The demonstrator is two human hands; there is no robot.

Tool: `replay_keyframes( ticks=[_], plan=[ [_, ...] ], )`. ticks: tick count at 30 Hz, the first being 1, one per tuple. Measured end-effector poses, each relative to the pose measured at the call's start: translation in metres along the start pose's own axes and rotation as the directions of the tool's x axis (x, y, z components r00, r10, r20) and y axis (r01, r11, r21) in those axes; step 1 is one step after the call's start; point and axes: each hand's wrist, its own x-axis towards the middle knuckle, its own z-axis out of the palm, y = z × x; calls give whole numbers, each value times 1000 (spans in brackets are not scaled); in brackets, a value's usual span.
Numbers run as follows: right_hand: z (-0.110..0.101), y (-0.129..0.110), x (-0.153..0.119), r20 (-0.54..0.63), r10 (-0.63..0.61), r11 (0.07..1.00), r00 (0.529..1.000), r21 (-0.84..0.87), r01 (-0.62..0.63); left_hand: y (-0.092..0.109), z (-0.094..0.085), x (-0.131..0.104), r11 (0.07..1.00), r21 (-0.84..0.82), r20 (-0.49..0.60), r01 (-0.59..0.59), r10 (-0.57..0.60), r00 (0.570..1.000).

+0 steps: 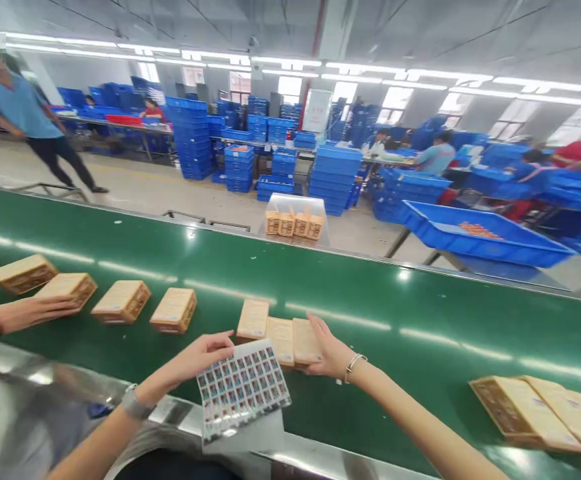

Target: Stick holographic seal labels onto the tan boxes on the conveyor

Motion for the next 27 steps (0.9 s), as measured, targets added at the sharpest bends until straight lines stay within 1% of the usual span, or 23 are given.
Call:
replay_keyframes(
  ticks=[2, 3, 4, 6, 7, 8, 10, 11, 13, 14, 16, 21, 24, 27],
  plan=[
    [6, -21, 22, -2, -66, 998, 998, -19, 66, 5, -23, -26, 992, 106, -135, 69, -55, 989],
    [6, -31, 27, 2, -95, 995, 996, -45, 95, 10, -29, -38, 981, 161, -178, 108, -79, 981],
    [5, -41, 28, 4, -121, 989, 993, -83, 121, 17, -33, -48, 965, 222, -207, 142, -96, 974],
    [-3, -63, 19, 2, -178, 970, 984, -165, 176, 33, -32, -62, 925, 336, -224, 178, -105, 969],
    [-8, -76, 11, 0, -217, 959, 976, -189, 213, 42, -30, -65, 912, 372, -206, 173, -101, 973],
    [-13, -91, 1, -1, -267, 948, 964, -179, 262, 49, -26, -66, 911, 385, -164, 148, -91, 982],
    [-22, -123, -17, -21, -369, 927, 929, -75, 366, 63, -18, -64, 933, 356, -33, 56, -47, 998],
    [-25, -138, -24, -37, -403, 915, 915, -19, 402, 68, -14, -61, 947, 321, 32, 10, -21, 999],
    [-27, -161, -34, -60, -418, 904, 907, 78, 421, 75, -8, -54, 970, 236, 129, -52, 21, 991],
    [-26, -169, -37, -67, -407, 904, 911, 116, 412, 77, -6, -51, 979, 192, 155, -62, 32, 987],
    [-23, -175, -42, -81, -361, 913, 929, 174, 370, 78, -5, -46, 988, 137, 181, -71, 45, 983],
    [-15, -170, -53, -169, -185, 943, 968, 249, 223, 74, -9, -39, 991, 115, 215, -69, 43, 976],
    [-11, -169, -61, -194, -121, 956, 973, 240, 167, 71, -6, -37, 986, 153, 223, -64, 29, 974],
    [-4, -173, -68, -246, -114, 974, 962, 164, 157, 68, -1, -35, 972, 216, 233, -92, 41, 972]
  ],
)
